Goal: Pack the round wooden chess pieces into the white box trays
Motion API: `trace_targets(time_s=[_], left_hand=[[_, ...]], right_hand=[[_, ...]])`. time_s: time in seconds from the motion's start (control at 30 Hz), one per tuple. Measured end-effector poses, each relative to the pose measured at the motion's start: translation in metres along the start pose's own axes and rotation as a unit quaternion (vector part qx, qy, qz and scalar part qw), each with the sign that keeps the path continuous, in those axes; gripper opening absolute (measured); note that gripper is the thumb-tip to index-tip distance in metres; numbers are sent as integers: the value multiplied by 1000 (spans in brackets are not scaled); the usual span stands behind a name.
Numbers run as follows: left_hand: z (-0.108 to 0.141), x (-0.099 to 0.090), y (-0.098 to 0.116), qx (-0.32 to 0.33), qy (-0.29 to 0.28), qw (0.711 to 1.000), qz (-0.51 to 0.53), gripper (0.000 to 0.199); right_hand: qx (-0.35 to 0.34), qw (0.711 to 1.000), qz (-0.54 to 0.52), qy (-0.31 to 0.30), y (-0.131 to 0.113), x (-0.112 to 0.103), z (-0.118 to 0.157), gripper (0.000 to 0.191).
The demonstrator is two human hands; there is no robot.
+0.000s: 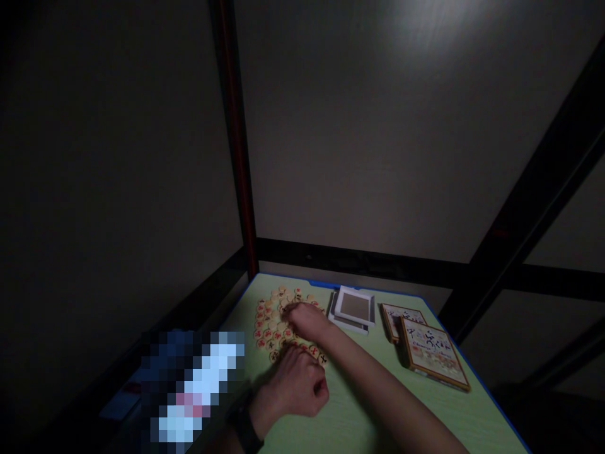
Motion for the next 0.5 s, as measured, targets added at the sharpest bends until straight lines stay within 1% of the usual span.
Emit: trace_targets(time_s=[0.07, 0.13, 0.37, 0.5], left_hand=[[0, 0, 0, 1, -2, 1000, 1, 29], [-1, 0, -1, 1, -2, 1000, 2, 29], [-1, -2, 2, 4, -2, 1000, -13, 28], [-2, -2, 2, 7, -4, 1000, -13, 29]], right_hand=[[-9, 999, 29, -25, -6, 3, -6, 21], [-12, 998, 44, -35, -6, 3, -10, 23], [57, 997, 35, -44, 24, -4, -14, 21], [70, 996, 38, -48, 26, 2, -16, 24]])
Point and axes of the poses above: each hand's wrist, its own z-axis away from the middle knuckle, its own x-axis out of the palm, y = z × x, the point moved 6 cm from there along -z, towards the middle knuckle, and after that the axes turned 7 degrees about x, right-handed, at the moved point
